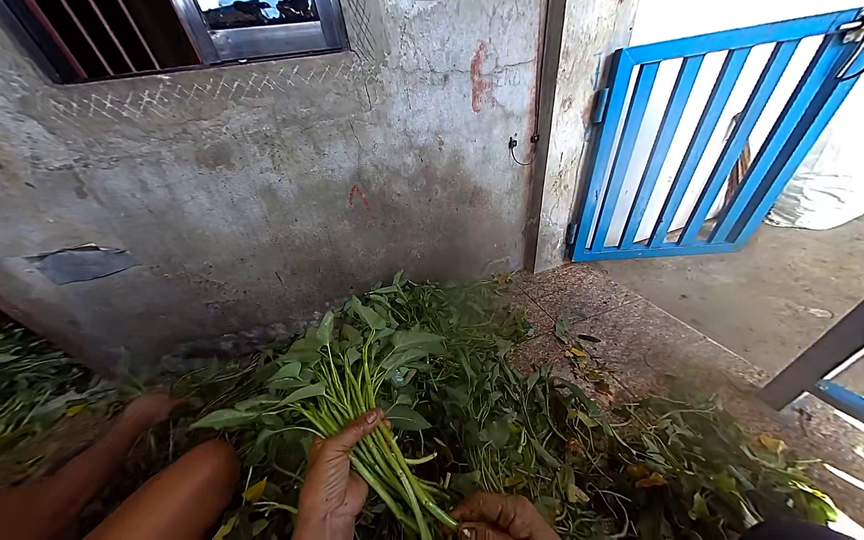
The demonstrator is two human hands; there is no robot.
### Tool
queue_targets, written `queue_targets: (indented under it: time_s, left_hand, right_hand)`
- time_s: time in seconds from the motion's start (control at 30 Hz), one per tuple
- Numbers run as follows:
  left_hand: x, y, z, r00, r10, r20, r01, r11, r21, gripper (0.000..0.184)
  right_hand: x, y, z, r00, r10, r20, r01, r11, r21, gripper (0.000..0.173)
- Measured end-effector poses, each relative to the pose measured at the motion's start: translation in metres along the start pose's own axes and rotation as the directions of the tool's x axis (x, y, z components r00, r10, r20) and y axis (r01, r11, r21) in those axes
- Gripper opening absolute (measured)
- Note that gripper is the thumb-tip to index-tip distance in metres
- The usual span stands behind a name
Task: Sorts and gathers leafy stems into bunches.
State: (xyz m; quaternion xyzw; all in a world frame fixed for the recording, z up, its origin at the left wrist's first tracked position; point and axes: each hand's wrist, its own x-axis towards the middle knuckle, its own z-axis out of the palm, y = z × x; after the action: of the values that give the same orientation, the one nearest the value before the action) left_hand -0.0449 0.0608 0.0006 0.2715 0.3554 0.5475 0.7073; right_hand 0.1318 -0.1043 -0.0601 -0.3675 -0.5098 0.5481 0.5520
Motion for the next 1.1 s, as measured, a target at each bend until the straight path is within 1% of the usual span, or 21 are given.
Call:
queue_targets:
  time_s: [0.1, 0.17, 0.27, 0.3, 0.33, 0.37, 0.4, 0.43, 0.47, 0.5, 0.53, 0.57, 0.6, 0.63, 0.67, 0.7, 0.73, 0.8, 0.87, 0.97, 1.1]
  left_hand:
    - [0.000, -0.002, 0.002, 1.000, 0.018, -0.007, -0.018, 1.000, 0.025, 0.025]
    - [0.000, -0.004, 0.004, 0.999, 0.036, -0.020, -0.035, 0.998, 0.052, 0.023]
    - [0.000, -0.004, 0.003, 0.995, 0.085, -0.043, -0.083, 0.995, 0.058, 0.024]
    - [0.000, -0.003, 0.003, 0.994, 0.101, -0.044, -0.098, 0.993, 0.059, 0.025]
    - [-0.001, -0.001, 0.003, 0.992, 0.116, -0.040, -0.113, 0.992, 0.062, 0.026]
    - [-0.003, 0.000, 0.003, 0.991, 0.132, -0.029, -0.130, 0.989, 0.069, 0.027]
    - [-0.004, 0.002, 0.003, 0.989, 0.147, -0.012, -0.146, 0.986, 0.076, 0.029]
    - [-0.006, 0.002, 0.003, 0.987, 0.158, 0.009, -0.158, 0.984, 0.081, 0.031]
    - [-0.008, 0.001, 0.003, 0.986, 0.166, 0.032, -0.168, 0.982, 0.086, 0.034]
    - [-0.011, -0.002, 0.004, 0.984, 0.171, 0.059, -0.176, 0.980, 0.093, 0.038]
    - [-0.013, -0.006, 0.006, 0.982, 0.172, 0.083, -0.181, 0.978, 0.106, 0.040]
    - [-0.017, -0.012, 0.009, 0.980, 0.170, 0.105, -0.182, 0.976, 0.122, 0.043]
    - [-0.021, -0.018, 0.012, 0.979, 0.164, 0.123, -0.180, 0.974, 0.140, 0.044]
    - [-0.024, -0.025, 0.015, 0.978, 0.155, 0.138, -0.176, 0.971, 0.163, 0.044]
    - [-0.028, -0.032, 0.018, 0.978, 0.146, 0.149, -0.172, 0.969, 0.178, 0.044]
    - [-0.031, -0.037, 0.021, 0.978, 0.136, 0.160, -0.166, 0.967, 0.193, 0.045]
    - [-0.034, -0.042, 0.024, 0.978, 0.128, 0.165, -0.161, 0.964, 0.210, 0.046]
    - [-0.041, -0.050, 0.028, 0.976, 0.126, 0.177, -0.169, 0.954, 0.249, 0.050]
    - [-0.048, -0.058, 0.031, 0.972, 0.137, 0.191, -0.187, 0.944, 0.272, 0.048]
    - [-0.052, -0.061, 0.029, 0.973, 0.122, 0.193, -0.176, 0.940, 0.292, 0.044]
    - [-0.052, -0.063, 0.024, 0.981, 0.079, 0.178, -0.131, 0.944, 0.304, 0.040]
  right_hand:
    - [-0.001, 0.006, -0.002, 0.997, -0.015, -0.079, 0.005, 0.993, -0.116, 0.022]
    - [-0.001, 0.010, -0.002, 0.994, 0.014, -0.109, -0.037, 0.975, -0.217, 0.023]
    - [-0.003, 0.015, -0.012, 0.995, 0.089, -0.033, -0.095, 0.946, -0.309, 0.031]
    - [-0.005, 0.015, -0.020, 0.989, 0.147, -0.004, -0.139, 0.921, -0.365, 0.032]
    - [-0.009, 0.013, -0.029, 0.969, 0.245, -0.002, -0.218, 0.860, -0.462, 0.032]
    - [-0.012, 0.010, -0.037, 0.928, 0.368, -0.058, -0.328, 0.736, -0.593, 0.032]
    - [-0.013, 0.006, -0.042, 0.858, 0.478, -0.189, -0.457, 0.540, -0.707, 0.035]
    - [-0.013, 0.005, -0.043, 0.772, 0.528, -0.353, -0.576, 0.346, -0.741, 0.039]
    - [-0.012, 0.005, -0.044, 0.704, 0.524, -0.479, -0.653, 0.212, -0.727, 0.040]
    - [-0.011, 0.004, -0.046, 0.700, 0.469, -0.538, -0.674, 0.186, -0.715, 0.038]
    - [-0.010, 0.003, -0.047, 0.755, 0.373, -0.539, -0.643, 0.260, -0.721, 0.036]
    - [-0.008, 0.001, -0.045, 0.821, 0.250, -0.514, -0.570, 0.411, -0.711, 0.035]
    - [-0.003, -0.001, -0.038, 0.856, 0.116, -0.504, -0.471, 0.579, -0.666, 0.035]
    - [0.004, -0.005, -0.027, 0.857, 0.000, -0.516, -0.354, 0.727, -0.588, 0.033]
    - [0.013, -0.008, -0.014, 0.832, -0.110, -0.544, -0.219, 0.836, -0.504, 0.030]
    - [0.024, -0.011, -0.003, 0.796, -0.206, -0.569, -0.095, 0.886, -0.454, 0.028]
    - [0.035, -0.013, 0.007, 0.764, -0.273, -0.584, -0.008, 0.902, -0.432, 0.028]
    - [0.054, -0.018, 0.019, 0.757, -0.286, -0.588, 0.071, 0.930, -0.360, 0.037]
    - [0.068, -0.020, 0.027, 0.750, -0.246, -0.614, 0.087, 0.957, -0.278, 0.044]
    - [0.076, -0.020, 0.035, 0.725, -0.238, -0.647, 0.094, 0.964, -0.250, 0.041]
    - [0.075, -0.012, 0.033, 0.757, -0.201, -0.622, 0.070, 0.971, -0.228, 0.039]
